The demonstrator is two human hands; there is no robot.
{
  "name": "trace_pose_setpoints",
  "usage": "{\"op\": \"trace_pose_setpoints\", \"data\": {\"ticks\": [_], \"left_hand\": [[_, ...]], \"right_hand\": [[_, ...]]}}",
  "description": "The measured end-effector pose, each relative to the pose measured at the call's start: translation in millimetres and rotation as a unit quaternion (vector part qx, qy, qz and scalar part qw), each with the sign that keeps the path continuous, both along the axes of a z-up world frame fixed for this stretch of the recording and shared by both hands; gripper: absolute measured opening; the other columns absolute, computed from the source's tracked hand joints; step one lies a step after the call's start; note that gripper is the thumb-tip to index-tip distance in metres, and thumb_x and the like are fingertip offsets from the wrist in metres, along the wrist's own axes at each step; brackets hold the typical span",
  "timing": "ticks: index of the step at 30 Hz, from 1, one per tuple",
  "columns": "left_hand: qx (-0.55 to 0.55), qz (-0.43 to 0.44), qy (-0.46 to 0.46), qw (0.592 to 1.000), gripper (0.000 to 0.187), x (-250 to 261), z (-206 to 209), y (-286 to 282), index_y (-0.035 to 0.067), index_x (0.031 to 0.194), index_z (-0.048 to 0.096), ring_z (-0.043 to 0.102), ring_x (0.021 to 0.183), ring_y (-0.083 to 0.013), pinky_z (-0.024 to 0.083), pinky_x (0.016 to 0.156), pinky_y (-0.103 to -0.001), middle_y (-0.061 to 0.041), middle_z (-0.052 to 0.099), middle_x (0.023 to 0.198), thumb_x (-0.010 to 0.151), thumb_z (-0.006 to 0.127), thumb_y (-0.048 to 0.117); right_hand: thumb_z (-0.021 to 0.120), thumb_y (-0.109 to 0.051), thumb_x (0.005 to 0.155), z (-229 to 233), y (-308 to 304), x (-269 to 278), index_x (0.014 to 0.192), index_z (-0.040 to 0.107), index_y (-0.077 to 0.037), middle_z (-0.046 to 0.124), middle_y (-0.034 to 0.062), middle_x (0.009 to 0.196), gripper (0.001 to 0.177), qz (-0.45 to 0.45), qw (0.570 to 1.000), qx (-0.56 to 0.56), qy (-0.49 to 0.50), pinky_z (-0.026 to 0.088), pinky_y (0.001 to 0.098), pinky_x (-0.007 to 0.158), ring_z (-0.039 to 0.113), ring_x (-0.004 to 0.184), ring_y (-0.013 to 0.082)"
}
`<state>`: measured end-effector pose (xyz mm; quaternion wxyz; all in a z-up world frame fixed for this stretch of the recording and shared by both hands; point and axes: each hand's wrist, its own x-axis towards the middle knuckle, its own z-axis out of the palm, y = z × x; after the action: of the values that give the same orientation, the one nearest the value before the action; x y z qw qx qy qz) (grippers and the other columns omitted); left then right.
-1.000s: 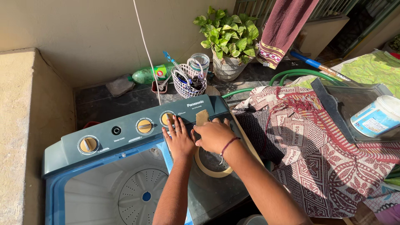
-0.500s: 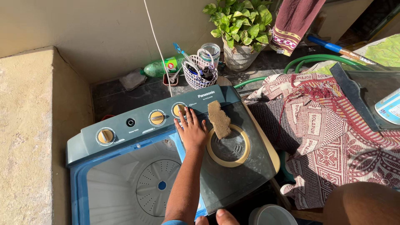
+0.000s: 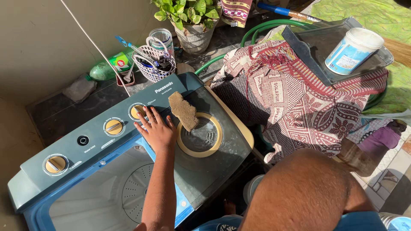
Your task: The person cleans a twin-tub washing machine by hand using a sponge to wipe the control panel, the lids, and the interior of the wash tub.
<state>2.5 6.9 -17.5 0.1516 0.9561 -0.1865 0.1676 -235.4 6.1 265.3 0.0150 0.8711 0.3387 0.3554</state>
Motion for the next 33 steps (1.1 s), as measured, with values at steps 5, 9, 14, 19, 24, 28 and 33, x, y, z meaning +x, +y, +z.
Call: {"op": "trace_pose_setpoints", "data": {"ticks": [5,9,14,19,24,28,33], "left_hand": [[0.056,0.009,-0.041,0.998,0.07,-3,-3,-1,0.005,0.161,0.034,0.011,0.16,-0.0367,0.004,0.127,-0.06,-0.015,0.021,0.172,0.103,0.041,0.044],[0.001,-0.016,-0.024,1.0,0.067,-1,1,-4,0.009,0.158,0.034,0.01,0.159,-0.0348,0.001,0.125,-0.058,-0.016,0.018,0.171,0.099,0.043,0.039],[-0.014,-0.004,-0.018,1.0,0.071,-3,6,-6,0.01,0.159,0.032,0.01,0.157,-0.0334,0.001,0.124,-0.057,-0.016,0.018,0.17,0.096,0.043,0.041],[-0.061,-0.029,0.012,0.998,0.072,-3,9,-5,0.008,0.159,0.031,0.015,0.156,-0.0337,0.005,0.126,-0.056,-0.014,0.022,0.167,0.099,0.044,0.045],[-0.039,-0.054,-0.02,0.998,0.073,-4,11,-5,0.007,0.159,0.03,0.016,0.156,-0.0336,0.007,0.124,-0.055,-0.013,0.023,0.168,0.097,0.046,0.041],[-0.021,-0.039,0.0,0.999,0.071,-4,11,-7,0.007,0.158,0.03,0.015,0.156,-0.033,0.007,0.124,-0.055,-0.014,0.022,0.168,0.098,0.046,0.041],[-0.028,-0.028,-0.021,0.999,0.068,-5,8,-6,0.007,0.158,0.031,0.016,0.156,-0.0328,0.006,0.126,-0.054,-0.013,0.022,0.169,0.1,0.044,0.04]], "right_hand": [[0.07,-0.022,0.079,-69,-23,94,0.119,0.069,-0.007,0.067,0.0092,0.12,0.043,-0.274,0.951,-0.066,0.125,0.055,0.0419,0.064,0.063,0.099,0.0262],[0.067,-0.022,0.084,-159,-84,179,0.141,0.055,-0.021,0.046,0.0107,0.15,0.059,-0.375,0.884,0.006,0.277,0.047,0.0633,0.09,0.048,0.127,0.0352],[0.064,-0.027,0.092,-232,-110,207,0.148,0.048,-0.025,0.036,0.0081,0.158,0.059,-0.369,0.873,0.097,0.303,0.032,0.0715,0.104,0.034,0.141,0.0422],[0.061,-0.018,0.095,-262,-159,215,0.156,0.042,-0.017,0.053,0.002,0.149,0.064,-0.27,0.924,0.139,0.233,0.042,0.0524,0.106,0.045,0.133,0.0382],[0.064,-0.002,0.094,-276,-226,210,0.136,0.054,-0.011,0.055,0.0008,0.155,0.044,-0.252,0.94,0.146,0.177,0.049,0.0403,0.109,0.057,0.133,0.0337],[0.075,-0.005,0.081,-267,-241,210,0.128,0.052,-0.005,0.037,0.0244,0.155,0.052,-0.354,0.854,0.364,0.113,0.046,0.0452,0.105,0.049,0.131,0.0452],[0.084,-0.019,0.08,-237,-200,243,0.115,0.059,-0.004,0.045,0.0189,0.142,0.046,-0.364,0.84,0.398,-0.061,0.041,0.0541,0.106,0.046,0.127,0.0439]]}}
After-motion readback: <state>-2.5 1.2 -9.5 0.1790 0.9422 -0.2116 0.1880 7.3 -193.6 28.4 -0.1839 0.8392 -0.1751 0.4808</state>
